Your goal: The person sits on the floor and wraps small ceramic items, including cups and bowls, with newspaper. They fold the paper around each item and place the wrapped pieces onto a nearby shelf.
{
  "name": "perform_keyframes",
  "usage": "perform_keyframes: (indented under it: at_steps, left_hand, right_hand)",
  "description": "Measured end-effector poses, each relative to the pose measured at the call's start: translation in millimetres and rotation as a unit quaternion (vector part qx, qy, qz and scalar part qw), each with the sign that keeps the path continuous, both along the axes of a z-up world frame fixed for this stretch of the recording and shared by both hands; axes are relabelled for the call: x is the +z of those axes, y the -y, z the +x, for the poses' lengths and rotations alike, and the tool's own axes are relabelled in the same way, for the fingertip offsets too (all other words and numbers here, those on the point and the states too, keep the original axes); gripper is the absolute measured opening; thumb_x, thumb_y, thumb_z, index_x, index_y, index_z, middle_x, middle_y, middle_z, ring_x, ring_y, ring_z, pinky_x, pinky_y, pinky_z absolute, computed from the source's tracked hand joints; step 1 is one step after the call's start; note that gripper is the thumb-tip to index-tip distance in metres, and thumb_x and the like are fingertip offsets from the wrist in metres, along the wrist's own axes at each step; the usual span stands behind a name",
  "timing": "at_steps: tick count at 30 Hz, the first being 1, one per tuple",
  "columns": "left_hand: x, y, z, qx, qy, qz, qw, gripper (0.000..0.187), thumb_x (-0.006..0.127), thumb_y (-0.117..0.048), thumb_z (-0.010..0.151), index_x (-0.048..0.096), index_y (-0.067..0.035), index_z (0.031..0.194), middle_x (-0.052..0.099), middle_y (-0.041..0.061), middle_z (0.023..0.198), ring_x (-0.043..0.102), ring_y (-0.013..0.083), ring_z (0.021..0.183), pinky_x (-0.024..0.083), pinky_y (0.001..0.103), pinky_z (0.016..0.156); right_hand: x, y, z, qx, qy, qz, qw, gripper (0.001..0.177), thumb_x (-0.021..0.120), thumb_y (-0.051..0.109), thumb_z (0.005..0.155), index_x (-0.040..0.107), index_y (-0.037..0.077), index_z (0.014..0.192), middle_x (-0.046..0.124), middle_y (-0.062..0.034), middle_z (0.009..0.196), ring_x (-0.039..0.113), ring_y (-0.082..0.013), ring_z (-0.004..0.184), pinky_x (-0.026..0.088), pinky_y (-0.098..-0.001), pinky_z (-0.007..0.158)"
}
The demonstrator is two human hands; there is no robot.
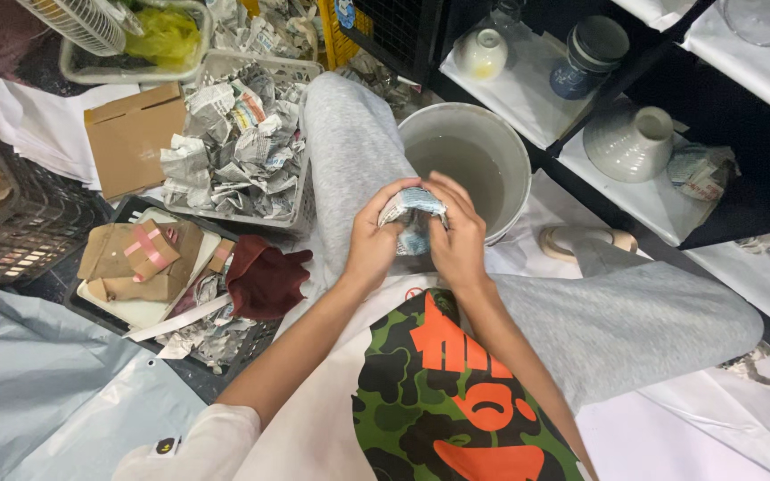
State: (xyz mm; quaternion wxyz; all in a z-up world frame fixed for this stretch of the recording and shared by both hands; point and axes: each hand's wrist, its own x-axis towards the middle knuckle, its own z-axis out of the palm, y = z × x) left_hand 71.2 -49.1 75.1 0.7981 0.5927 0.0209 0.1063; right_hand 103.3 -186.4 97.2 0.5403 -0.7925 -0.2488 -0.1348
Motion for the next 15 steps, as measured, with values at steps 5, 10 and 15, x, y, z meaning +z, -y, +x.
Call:
perform_keyframes:
  at_steps: [5, 10, 15]
  left_hand:
    - [-3.6, -2.9, 3.7, 0.005, 0.029, 0.056, 0.998, 0.064, 0.036, 0.017, 0.072, 0.067, 0.000, 0.125, 0.071, 0.011, 0.122, 0.065, 0.0184, 0.119, 0.048, 0.029, 0.108]
    - [1.6, 2.9, 4.1, 0.028, 0.025, 0.115, 0.993, 0.056, 0.037, 0.013, 0.073, 0.066, 0.000, 0.119, 0.072, 0.011, 0.111, 0.067, 0.0180, 0.108, 0.051, 0.029, 0.100]
    - [3.5, 19.9, 3.1, 0.037, 0.021, 0.108, 0.993, 0.049, 0.037, 0.010, 0.076, 0.065, 0.000, 0.115, 0.070, 0.010, 0.104, 0.064, 0.0171, 0.102, 0.050, 0.028, 0.094]
  right_hand:
    - [18.3, 1.9, -6.8, 0.036, 0.022, 0.052, 0.998, 0.057, 0.052, -0.012, 0.084, 0.055, -0.005, 0.140, 0.046, -0.0264, 0.152, 0.045, -0.0406, 0.142, 0.036, -0.0430, 0.118]
    - [21.8, -0.2, -8.9, 0.013, 0.038, 0.072, 0.997, 0.045, 0.051, -0.011, 0.080, 0.074, -0.001, 0.117, 0.070, -0.0185, 0.132, 0.069, -0.0295, 0.123, 0.052, -0.0387, 0.111]
    - [17.4, 3.5, -9.3, -0.031, 0.044, 0.125, 0.991, 0.037, 0.053, -0.009, 0.081, 0.075, -0.003, 0.110, 0.075, -0.0179, 0.120, 0.074, -0.0274, 0.111, 0.057, -0.0364, 0.102]
